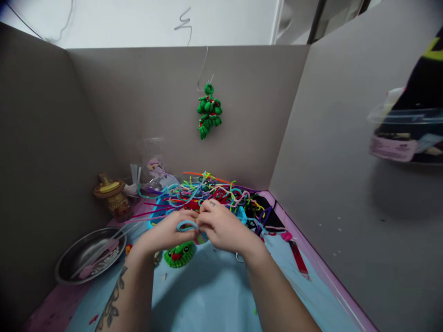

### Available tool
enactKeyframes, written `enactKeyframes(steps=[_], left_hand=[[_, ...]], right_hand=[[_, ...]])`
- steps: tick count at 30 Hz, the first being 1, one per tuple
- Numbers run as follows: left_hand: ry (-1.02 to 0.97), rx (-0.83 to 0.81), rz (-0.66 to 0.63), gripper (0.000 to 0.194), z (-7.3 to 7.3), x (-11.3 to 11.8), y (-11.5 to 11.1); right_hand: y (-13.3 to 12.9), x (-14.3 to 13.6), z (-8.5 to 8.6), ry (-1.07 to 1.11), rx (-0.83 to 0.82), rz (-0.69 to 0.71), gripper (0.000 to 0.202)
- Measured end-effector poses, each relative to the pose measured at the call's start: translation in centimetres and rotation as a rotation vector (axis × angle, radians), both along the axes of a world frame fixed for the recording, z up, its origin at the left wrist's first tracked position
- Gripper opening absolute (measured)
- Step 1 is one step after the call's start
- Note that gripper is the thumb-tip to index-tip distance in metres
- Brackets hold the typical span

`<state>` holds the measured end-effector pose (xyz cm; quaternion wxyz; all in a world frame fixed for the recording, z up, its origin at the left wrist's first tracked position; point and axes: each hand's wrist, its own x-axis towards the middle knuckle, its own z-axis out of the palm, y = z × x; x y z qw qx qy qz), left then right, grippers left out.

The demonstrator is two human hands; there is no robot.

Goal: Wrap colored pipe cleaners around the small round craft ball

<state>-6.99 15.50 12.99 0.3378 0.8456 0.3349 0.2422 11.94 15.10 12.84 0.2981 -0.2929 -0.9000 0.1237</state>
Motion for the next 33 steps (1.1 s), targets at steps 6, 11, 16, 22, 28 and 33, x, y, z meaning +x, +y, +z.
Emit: enactKeyframes(steps=[6,11,16,22,28,33], left_hand=[[-0.187,-0.005,0.068,0.019,-0.3,-0.3,0.8],[-0.351,0.087,0.293,0.020,-0.1,-0.4,1.1],[-0.357,0.219,0.397,0.016,-0.2,0.8,0.8],[-0.117,0.335,0.319,0.021,-0.1,2.4,-0.4],[-0.093,0.315,0.359,0.021,0.0,2.3,-0.6],[-0.074,0.346,0.321,0.020,0.3,2.2,-0.7]], right_hand=[[0.4,-0.6,-0.2,0.244,-0.059,-0.120,0.018],[0.3,-1.2,0.0,0.485,0.019,-0.278,0.012],[-0.3,-1.7,-0.4,0.574,0.149,-0.349,0.011],[-0.5,-1.3,-0.3,0.453,0.197,-0.364,0.014],[-0.9,-1.3,0.1,0.346,0.246,-0.307,0.013],[-1.0,-1.3,0.2,0.287,0.259,-0.306,0.013]])
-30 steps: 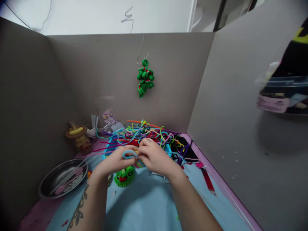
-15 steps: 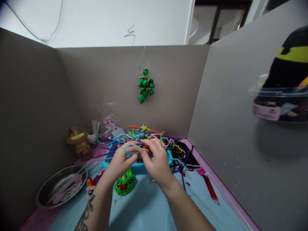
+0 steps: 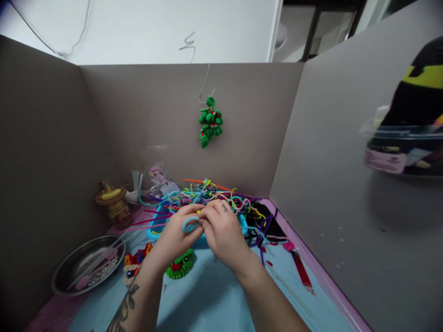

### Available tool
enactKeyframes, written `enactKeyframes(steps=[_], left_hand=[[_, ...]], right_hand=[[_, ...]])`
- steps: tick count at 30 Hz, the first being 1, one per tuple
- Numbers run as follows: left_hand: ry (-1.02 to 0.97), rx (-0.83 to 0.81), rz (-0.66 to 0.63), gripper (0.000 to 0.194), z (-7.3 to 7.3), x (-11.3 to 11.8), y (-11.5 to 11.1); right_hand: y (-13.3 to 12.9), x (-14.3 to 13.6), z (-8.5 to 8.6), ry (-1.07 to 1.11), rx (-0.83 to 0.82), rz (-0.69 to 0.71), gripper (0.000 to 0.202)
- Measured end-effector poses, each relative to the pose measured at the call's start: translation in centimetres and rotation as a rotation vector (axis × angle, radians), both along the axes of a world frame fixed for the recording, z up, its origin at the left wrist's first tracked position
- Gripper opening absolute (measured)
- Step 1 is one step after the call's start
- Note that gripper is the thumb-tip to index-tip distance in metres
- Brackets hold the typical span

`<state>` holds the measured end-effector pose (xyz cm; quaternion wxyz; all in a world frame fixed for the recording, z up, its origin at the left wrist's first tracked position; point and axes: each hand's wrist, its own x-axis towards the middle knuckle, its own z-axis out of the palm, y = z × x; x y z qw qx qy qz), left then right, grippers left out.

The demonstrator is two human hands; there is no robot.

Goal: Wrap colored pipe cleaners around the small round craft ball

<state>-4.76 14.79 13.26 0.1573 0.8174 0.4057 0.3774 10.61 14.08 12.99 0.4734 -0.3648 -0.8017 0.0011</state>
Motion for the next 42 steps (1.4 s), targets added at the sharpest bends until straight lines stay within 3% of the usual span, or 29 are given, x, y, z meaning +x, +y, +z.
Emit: enactKeyframes(steps=[10,16,19,26,29,32,35,39,42], left_hand=[[-0.131,0.075,0.021,0.024,-0.7,0.1,0.7],[-0.455,-0.096,0.051,0.014,-1.0,0.2,1.4],[-0.551,-0.117,0.070,0.014,-1.1,0.3,1.5],[-0.409,0.094,0.020,0.015,-0.7,0.4,0.9],[-0.369,0.170,-0.021,0.014,-0.6,0.1,0.7],[-0.408,0.110,-0.082,0.014,-0.7,-0.2,0.6],[-0.511,-0.006,-0.113,0.014,-0.9,-0.3,0.6],[-0.628,-0.111,-0.164,0.012,-1.2,-0.2,1.0],[-0.637,-0.212,-0.178,0.018,-1.5,-0.6,1.5]], right_hand=[[0.5,1.0,0.1,-0.068,0.103,-0.050,0.020],[0.7,1.6,0.5,0.284,-0.009,-0.039,0.017],[0.6,1.8,0.7,0.314,-0.042,-0.046,0.012],[0.4,1.2,0.5,0.296,0.033,-0.117,0.010],[0.2,1.6,1.0,0.337,-0.015,-0.081,0.011],[0.2,2.2,1.4,0.240,-0.134,0.074,0.022],[0.5,2.5,1.4,0.185,-0.223,0.175,0.015],[0.9,2.2,1.0,0.191,-0.248,0.223,0.009],[1.1,2.0,0.7,0.157,-0.240,0.183,0.012]])
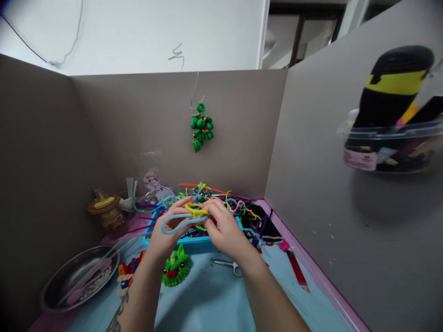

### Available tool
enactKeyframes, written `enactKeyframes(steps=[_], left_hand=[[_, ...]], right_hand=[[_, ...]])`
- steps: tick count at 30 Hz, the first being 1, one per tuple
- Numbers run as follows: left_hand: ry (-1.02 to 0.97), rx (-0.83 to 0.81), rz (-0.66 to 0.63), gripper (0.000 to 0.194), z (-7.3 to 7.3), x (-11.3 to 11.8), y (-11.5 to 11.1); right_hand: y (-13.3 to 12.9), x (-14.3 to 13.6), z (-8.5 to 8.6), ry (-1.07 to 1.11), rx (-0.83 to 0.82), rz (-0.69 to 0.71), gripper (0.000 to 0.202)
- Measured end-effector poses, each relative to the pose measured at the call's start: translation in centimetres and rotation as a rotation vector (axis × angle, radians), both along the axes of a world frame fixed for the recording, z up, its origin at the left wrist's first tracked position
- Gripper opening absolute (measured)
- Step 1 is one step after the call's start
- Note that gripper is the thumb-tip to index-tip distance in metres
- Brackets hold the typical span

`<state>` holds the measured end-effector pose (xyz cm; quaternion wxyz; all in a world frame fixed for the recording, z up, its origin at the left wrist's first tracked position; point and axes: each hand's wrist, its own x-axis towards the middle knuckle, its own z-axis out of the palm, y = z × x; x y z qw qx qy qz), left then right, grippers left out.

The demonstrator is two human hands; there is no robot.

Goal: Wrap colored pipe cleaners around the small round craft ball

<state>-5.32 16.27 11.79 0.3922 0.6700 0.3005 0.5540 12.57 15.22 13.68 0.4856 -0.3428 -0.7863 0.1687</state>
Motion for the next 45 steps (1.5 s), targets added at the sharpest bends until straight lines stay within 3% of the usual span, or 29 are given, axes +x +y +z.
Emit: enactKeyframes(steps=[6,11,15,22,26,37,45], left_hand=[[0.027,-0.067,-0.132,0.056,0.3,-2.0,0.3],[0.097,-0.046,0.150,0.038,0.9,-2.5,0.2],[0.034,-0.167,0.238,0.029,0.7,-1.8,0.3],[-0.301,-0.437,0.099,0.031,0.1,-0.8,1.2],[-0.320,-0.518,0.058,0.032,-0.1,-0.4,1.3],[0.187,-0.174,0.280,0.020,0.4,0.0,0.6],[0.261,-0.047,0.289,0.009,0.4,-0.1,0.7]], right_hand=[[0.4,0.0,-0.6,-0.110,0.059,-0.112,0.019],[0.6,-0.4,-0.9,-0.207,0.095,-0.150,0.024],[0.6,-0.7,-1.1,-0.222,0.112,-0.143,0.025],[0.7,-0.8,-1.2,-0.170,0.099,-0.116,0.020],[1.0,-0.9,-1.5,-0.192,0.107,-0.098,0.021],[1.5,-1.1,-2.3,-0.290,0.125,-0.083,0.036],[1.6,-1.0,-2.4,-0.232,0.088,-0.058,0.036]])
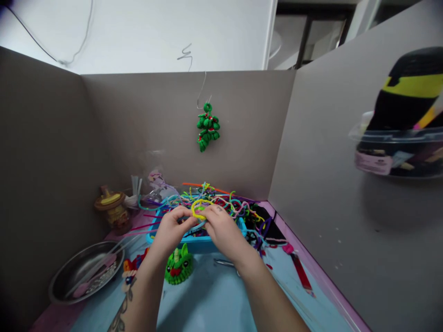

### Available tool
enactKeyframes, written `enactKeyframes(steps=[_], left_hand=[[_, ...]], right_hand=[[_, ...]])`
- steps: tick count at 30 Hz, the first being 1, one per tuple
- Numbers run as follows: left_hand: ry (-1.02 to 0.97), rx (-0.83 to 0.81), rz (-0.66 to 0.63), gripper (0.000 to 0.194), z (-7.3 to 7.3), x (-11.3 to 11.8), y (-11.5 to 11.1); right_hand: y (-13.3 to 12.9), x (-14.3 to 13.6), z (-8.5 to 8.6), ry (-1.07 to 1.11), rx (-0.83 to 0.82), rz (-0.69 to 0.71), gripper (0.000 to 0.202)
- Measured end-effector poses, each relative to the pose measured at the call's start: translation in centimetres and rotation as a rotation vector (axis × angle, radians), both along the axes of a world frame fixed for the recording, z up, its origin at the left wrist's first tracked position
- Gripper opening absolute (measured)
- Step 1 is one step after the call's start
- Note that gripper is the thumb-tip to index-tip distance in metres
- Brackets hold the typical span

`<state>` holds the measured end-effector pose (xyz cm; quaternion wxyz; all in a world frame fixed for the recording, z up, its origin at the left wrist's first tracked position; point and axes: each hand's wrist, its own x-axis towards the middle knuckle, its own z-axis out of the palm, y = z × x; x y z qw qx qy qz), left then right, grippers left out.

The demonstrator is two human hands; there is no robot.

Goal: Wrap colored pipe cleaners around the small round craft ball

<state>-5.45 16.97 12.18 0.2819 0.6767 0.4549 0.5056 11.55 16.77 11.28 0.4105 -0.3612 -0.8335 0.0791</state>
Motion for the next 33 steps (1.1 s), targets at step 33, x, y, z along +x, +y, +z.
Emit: enactKeyframes(steps=[33], left_hand=[[-0.292,-0.027,-0.170,0.059,-0.3,-1.9,0.1]], right_hand=[[0.2,-0.2,0.4,0.390,-0.085,-0.183,0.015]])
